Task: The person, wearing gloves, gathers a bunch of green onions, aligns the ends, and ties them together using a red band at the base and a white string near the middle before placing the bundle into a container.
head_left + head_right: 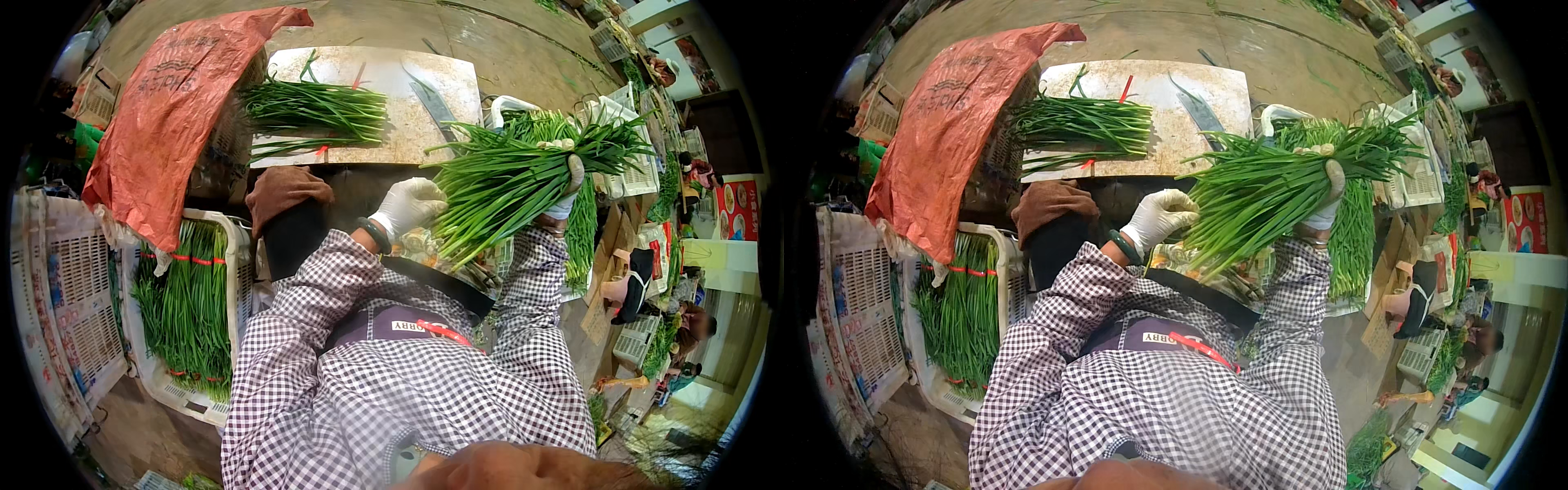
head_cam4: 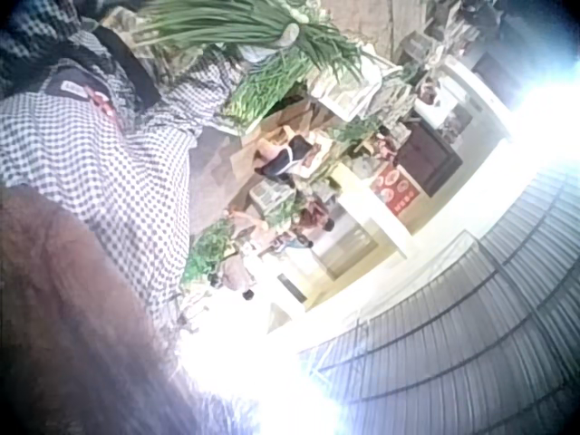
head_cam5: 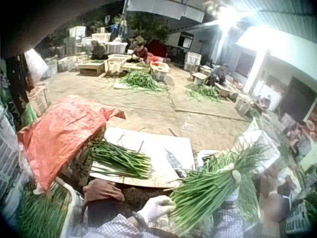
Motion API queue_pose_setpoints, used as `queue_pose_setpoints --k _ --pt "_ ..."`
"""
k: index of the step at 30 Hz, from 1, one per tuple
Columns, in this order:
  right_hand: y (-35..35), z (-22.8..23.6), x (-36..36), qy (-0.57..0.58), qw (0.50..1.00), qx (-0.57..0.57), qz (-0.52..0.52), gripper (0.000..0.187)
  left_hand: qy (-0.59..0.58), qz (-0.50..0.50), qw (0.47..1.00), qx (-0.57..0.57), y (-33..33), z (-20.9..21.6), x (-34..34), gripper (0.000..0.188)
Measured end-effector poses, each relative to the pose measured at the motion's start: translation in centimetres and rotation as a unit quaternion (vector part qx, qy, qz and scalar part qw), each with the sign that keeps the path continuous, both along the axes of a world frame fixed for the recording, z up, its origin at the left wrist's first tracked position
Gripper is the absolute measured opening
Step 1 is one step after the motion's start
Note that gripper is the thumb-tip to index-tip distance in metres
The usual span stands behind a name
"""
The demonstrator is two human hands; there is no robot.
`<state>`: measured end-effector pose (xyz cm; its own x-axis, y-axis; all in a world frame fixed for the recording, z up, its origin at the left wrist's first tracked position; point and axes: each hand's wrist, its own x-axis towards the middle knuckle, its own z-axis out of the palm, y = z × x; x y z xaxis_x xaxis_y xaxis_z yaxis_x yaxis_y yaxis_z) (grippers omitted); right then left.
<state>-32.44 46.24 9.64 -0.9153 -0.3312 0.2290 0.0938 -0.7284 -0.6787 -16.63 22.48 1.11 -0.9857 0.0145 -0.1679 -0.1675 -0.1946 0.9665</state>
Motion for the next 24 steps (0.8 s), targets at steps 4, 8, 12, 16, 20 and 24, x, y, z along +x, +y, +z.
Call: queue_pose_setpoints --k 4,8,12,16,20,24 --pt "-0.1 -0.1 -0.1 0.004 1.000 -0.017 0.021 0.022 0.174 -0.015 0.985 0.004 0.4 -1.3 0.5 0.009" --pt "0.1 -0.4 -0.3 0.020 0.998 -0.028 0.050 0.020 0.316 -0.009 0.924 -0.214 0.2 0.1 0.3 0.011" --pt "-0.2 0.1 0.4 0.011 0.998 -0.031 0.046 0.020 0.350 0.003 0.896 -0.272 0.2 0.3 -0.1 0.013" --pt "0.6 -0.2 0.0 0.016 1.000 -0.013 0.019 0.021 0.327 0.026 0.892 -0.312 0.1 -0.4 0.1 0.012" --pt "1.2 0.6 0.7 -0.012 1.000 0.001 -0.026 0.023 0.111 -0.070 0.845 -0.518 -1.1 -4.9 0.8 0.014" --pt "2.3 0.2 0.0 0.009 0.999 0.005 -0.047 0.024 0.067 -0.048 0.978 -0.192 -1.3 -3.3 1.3 0.032"
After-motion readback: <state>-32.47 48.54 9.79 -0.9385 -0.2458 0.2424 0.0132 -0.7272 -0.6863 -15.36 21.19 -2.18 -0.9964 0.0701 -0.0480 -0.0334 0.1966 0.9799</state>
